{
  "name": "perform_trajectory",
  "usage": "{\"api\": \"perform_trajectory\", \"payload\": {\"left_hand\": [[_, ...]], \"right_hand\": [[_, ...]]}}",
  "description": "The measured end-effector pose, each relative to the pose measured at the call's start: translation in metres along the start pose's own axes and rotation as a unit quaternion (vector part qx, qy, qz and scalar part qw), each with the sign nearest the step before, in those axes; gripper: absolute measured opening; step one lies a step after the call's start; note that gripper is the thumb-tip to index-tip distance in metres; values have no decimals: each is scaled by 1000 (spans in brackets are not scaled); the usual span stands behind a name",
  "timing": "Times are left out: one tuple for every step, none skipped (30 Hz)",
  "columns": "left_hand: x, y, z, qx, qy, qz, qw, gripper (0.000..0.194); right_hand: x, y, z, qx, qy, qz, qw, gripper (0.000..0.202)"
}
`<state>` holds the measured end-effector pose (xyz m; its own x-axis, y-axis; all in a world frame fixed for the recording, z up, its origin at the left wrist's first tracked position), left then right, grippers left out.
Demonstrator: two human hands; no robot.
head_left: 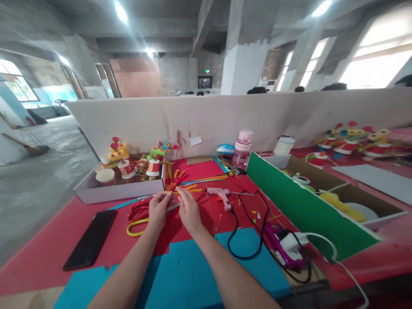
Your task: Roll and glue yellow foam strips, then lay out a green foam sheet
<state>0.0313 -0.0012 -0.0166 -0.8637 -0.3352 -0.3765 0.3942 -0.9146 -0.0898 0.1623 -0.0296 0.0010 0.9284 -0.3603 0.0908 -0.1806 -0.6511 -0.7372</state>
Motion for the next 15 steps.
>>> {"api": "perform_trajectory", "payload": {"left_hand": [[-2,2,-1,3,0,-10,1000,28],[-5,4,-2,6,-3,-18,1000,28],[-7,7,-2,8,-9,-25,1000,27],[-9,9,-2,7,-17,-32,999,27],[-10,10,-1,2,-30,-43,999,28],[-10,12,2,-7,-50,-57,997,29],[-9,13,6,-18,-79,-73,994,30],[-5,12,11,-34,-118,-87,989,32],[1,11,18,-57,-168,-100,979,33],[9,9,27,-86,-228,-103,964,33],[20,6,36,-130,-295,-95,942,30],[31,3,45,-180,-364,-97,909,26],[44,1,52,-216,-428,-96,872,20],[56,-2,57,-228,-480,-101,841,14],[66,-3,60,-219,-516,-110,821,10]], "right_hand": [[-1,0,4,-7,3,-1,1000,39],[-1,0,8,-12,5,1,1000,38],[-1,-1,11,-16,8,3,1000,35],[0,-2,13,-17,9,6,1000,32],[2,-4,15,-16,11,9,1000,28],[3,-5,16,-14,11,12,1000,26],[4,-6,16,-14,12,14,1000,24],[5,-7,17,-17,11,13,1000,23],[6,-8,19,-26,9,12,1000,23],[7,-8,20,-39,5,9,999,23],[7,-9,22,-56,-2,7,998,23],[8,-9,24,-75,-11,6,997,23],[8,-9,26,-96,-24,7,995,23],[8,-9,28,-119,-41,7,992,22],[7,-8,30,-143,-61,6,988,22]]}}
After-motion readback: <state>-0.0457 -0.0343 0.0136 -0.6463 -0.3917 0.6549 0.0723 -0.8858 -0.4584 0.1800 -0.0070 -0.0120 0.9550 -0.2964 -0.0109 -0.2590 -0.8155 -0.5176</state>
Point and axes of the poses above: each hand's wrist, its own y-axis away from the middle knuckle, its own x-axis out of the back of the hand, z = x × y, the point moved 2 cm from there along -y, towards the middle knuckle, and after that the axes turned 14 degrees about z, right-handed, at the moved point
